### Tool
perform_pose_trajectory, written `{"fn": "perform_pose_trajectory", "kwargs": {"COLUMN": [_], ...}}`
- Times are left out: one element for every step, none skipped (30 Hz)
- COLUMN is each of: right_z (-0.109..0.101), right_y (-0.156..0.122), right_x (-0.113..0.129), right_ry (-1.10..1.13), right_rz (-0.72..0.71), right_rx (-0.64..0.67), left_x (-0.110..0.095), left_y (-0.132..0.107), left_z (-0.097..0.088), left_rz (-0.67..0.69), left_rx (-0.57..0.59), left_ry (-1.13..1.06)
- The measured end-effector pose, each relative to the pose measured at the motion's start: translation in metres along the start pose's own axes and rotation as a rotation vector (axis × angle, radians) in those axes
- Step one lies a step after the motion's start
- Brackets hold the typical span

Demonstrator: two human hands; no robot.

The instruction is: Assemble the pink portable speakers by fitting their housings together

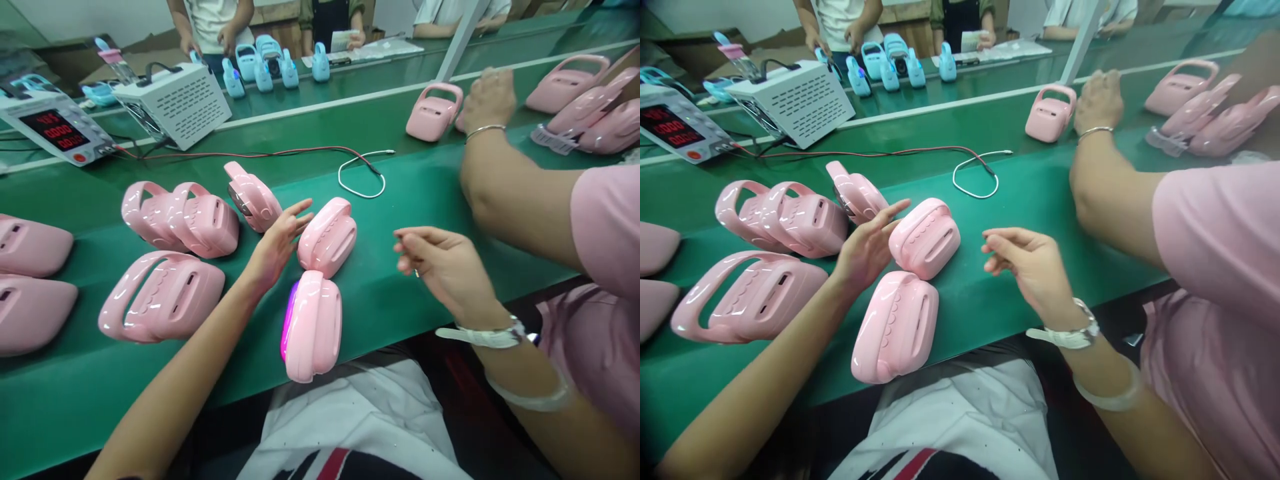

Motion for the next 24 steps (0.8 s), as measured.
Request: {"fn": "perform_pose_trajectory", "kwargs": {"right_z": [0.011,0.022,0.031,0.040,0.046,0.051,0.055,0.059,0.062,0.065,0.067,0.069,0.071,0.072,0.072,0.072,0.071,0.071,0.071,0.072,0.073,0.073,0.073,0.073], "right_y": [0.001,0.002,0.003,0.004,0.005,0.006,0.008,0.010,0.012,0.014,0.016,0.018,0.020,0.022,0.024,0.026,0.027,0.028,0.029,0.030,0.030,0.030,0.030,0.030], "right_x": [-0.004,-0.008,-0.012,-0.015,-0.018,-0.021,-0.024,-0.027,-0.030,-0.032,-0.034,-0.035,-0.035,-0.035,-0.034,-0.033,-0.031,-0.030,-0.029,-0.028,-0.028,-0.027,-0.027,-0.026], "right_ry": [-0.044,-0.087,-0.119,-0.133,-0.127,-0.102,-0.067,-0.027,0.011,0.038,0.054,0.058,0.051,0.038,0.024,0.012,0.003,-0.006,-0.014,-0.020,-0.023,-0.025,-0.028,-0.033], "right_rz": [-0.013,-0.030,-0.045,-0.053,-0.051,-0.036,-0.011,0.020,0.055,0.088,0.117,0.141,0.161,0.178,0.188,0.194,0.195,0.192,0.189,0.185,0.184,0.184,0.184,0.184], "right_rx": [0.036,0.068,0.094,0.111,0.120,0.127,0.134,0.143,0.153,0.167,0.181,0.197,0.211,0.220,0.224,0.227,0.230,0.237,0.251,0.267,0.282,0.292,0.298,0.302], "left_x": [0.003,0.006,0.009,0.013,0.016,0.018,0.019,0.019,0.019,0.019,0.020,0.021,0.022,0.023,0.023,0.023,0.023,0.023,0.023,0.023,0.023,0.023,0.022,0.021], "left_y": [0.012,0.021,0.027,0.029,0.029,0.027,0.024,0.020,0.016,0.013,0.011,0.010,0.010,0.010,0.011,0.012,0.013,0.013,0.014,0.014,0.014,0.014,0.013,0.012], "left_z": [0.007,0.014,0.019,0.020,0.020,0.017,0.014,0.011,0.009,0.007,0.006,0.006,0.006,0.006,0.006,0.006,0.007,0.008,0.009,0.009,0.010,0.010,0.010,0.010], "left_rz": [0.017,0.037,0.053,0.064,0.073,0.084,0.098,0.113,0.127,0.135,0.133,0.127,0.125,0.127,0.130,0.132,0.129,0.121,0.107,0.088,0.071,0.055,0.040,0.027], "left_rx": [0.056,0.108,0.141,0.145,0.124,0.084,0.038,-0.001,-0.028,-0.041,-0.043,-0.039,-0.036,-0.033,-0.029,-0.024,-0.016,-0.006,0.001,0.005,0.004,-0.002,-0.011,-0.018], "left_ry": [-0.062,-0.094,-0.104,-0.094,-0.075,-0.055,-0.039,-0.029,-0.023,-0.023,-0.026,-0.029,-0.031,-0.032,-0.033,-0.038,-0.049,-0.065,-0.082,-0.096,-0.104,-0.103,-0.097,-0.088]}}
Point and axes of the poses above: each hand's wrist, its own y-axis towards the middle knuckle, its own z-axis out of the palm, x = y × z, the point moved 8 cm from there along y, towards the middle knuckle, and after that the axes turned 3 degrees about z, right-handed, at the moved point
